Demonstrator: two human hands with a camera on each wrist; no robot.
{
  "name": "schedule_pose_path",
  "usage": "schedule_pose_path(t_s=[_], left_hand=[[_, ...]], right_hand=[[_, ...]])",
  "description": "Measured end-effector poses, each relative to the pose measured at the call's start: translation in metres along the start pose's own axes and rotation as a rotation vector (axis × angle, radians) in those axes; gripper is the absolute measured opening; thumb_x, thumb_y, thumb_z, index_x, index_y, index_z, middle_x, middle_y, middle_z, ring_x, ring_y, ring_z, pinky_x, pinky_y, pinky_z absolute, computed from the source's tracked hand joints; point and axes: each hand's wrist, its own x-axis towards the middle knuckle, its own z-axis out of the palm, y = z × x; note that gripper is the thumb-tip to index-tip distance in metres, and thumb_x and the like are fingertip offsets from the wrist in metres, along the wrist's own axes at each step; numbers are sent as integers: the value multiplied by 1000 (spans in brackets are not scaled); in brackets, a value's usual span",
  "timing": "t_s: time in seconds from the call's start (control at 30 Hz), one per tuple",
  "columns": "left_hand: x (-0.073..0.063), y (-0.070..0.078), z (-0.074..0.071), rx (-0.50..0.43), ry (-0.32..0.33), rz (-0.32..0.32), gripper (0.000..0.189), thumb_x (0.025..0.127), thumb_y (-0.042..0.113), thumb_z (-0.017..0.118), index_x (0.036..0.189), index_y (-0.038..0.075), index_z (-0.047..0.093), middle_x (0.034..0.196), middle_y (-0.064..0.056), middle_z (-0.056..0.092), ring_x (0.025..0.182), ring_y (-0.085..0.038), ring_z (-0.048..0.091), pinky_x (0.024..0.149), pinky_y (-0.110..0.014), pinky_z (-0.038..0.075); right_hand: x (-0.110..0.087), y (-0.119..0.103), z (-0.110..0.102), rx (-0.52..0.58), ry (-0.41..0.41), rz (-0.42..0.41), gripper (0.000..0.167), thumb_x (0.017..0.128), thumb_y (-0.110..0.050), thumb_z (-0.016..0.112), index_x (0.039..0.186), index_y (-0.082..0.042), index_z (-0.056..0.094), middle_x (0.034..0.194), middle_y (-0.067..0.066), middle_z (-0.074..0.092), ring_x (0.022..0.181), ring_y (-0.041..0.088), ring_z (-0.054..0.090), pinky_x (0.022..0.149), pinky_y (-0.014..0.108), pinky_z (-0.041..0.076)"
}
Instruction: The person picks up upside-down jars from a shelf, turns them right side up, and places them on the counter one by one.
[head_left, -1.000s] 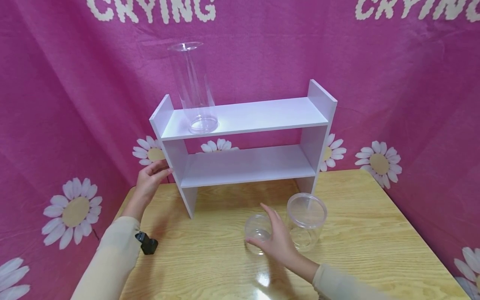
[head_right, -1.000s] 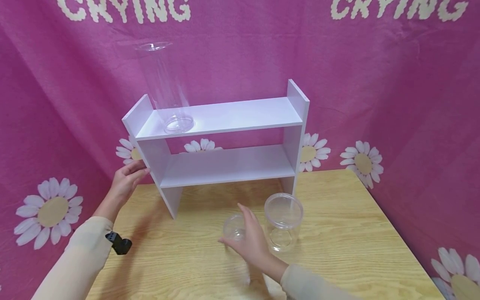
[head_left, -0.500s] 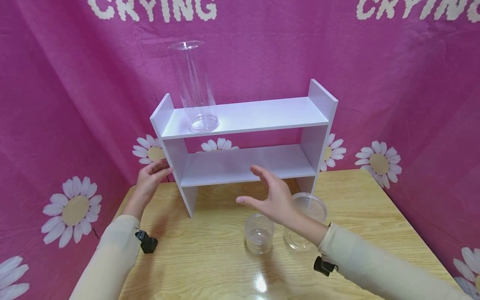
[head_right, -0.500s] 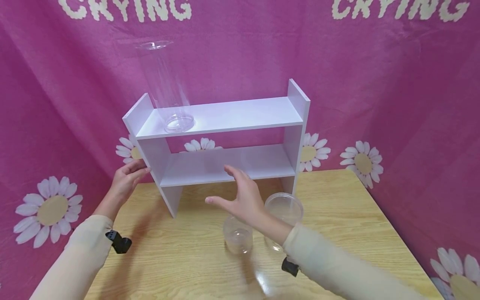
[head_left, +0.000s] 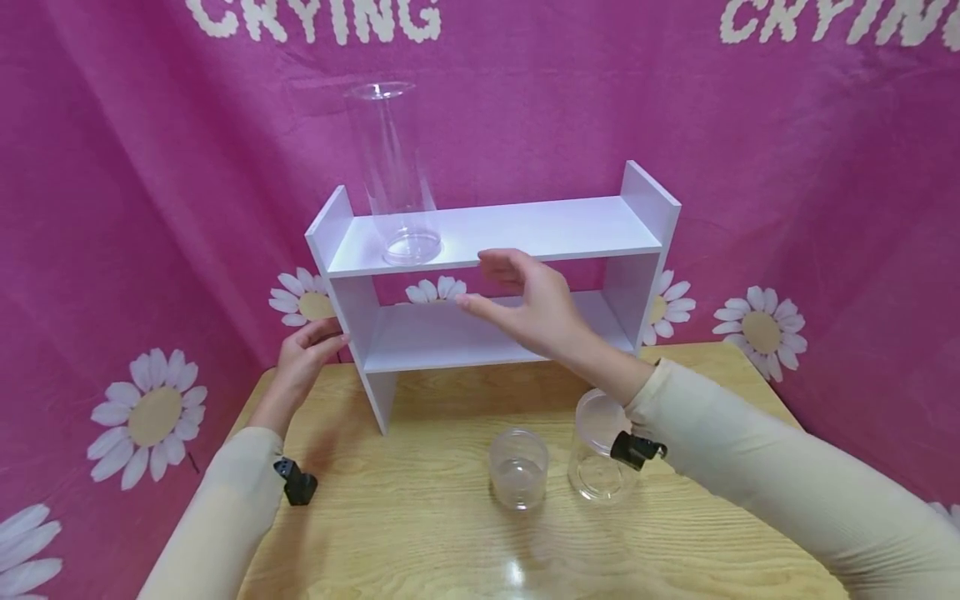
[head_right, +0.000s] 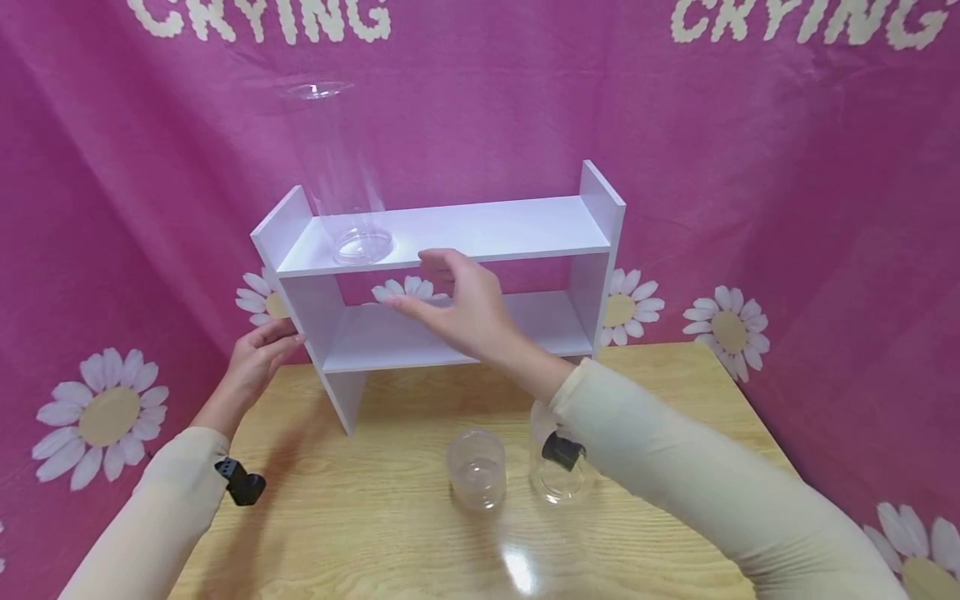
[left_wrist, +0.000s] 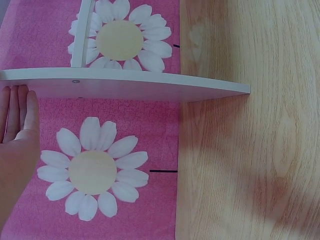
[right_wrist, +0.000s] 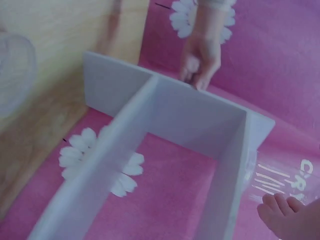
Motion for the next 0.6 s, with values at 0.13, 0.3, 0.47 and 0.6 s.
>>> schedule_pose_path(t_s=[0.13,0.3,0.47,0.6], left_hand=[[1,0,1,-37,-5,6,19,90,12,65,108,16,63,88,26,64,89,7,60,85,-7,47],[1,-1,1,-67,-10,4,18,89,9,64,100,24,63,88,25,64,88,7,59,84,-7,47],[2,-1,2,-102,-15,9,24,89,6,63,92,30,64,88,24,64,87,6,59,83,-7,48],[2,-1,3,-163,-21,8,29,89,2,62,88,31,65,88,22,66,86,6,61,83,-7,49]], right_hand=[[19,-10,-4,-16,-14,30,59,83,-27,75,132,-4,53,130,13,61,120,26,60,103,39,49],[36,-19,-5,-61,-20,0,58,82,-27,75,130,-3,54,129,14,62,118,27,60,103,35,49],[53,-25,-5,-143,-6,-52,58,82,-30,75,129,-3,54,127,13,63,117,25,60,104,34,48],[70,-29,-8,-172,-25,-12,60,83,-35,74,130,-5,53,129,10,62,119,22,58,103,33,48]])
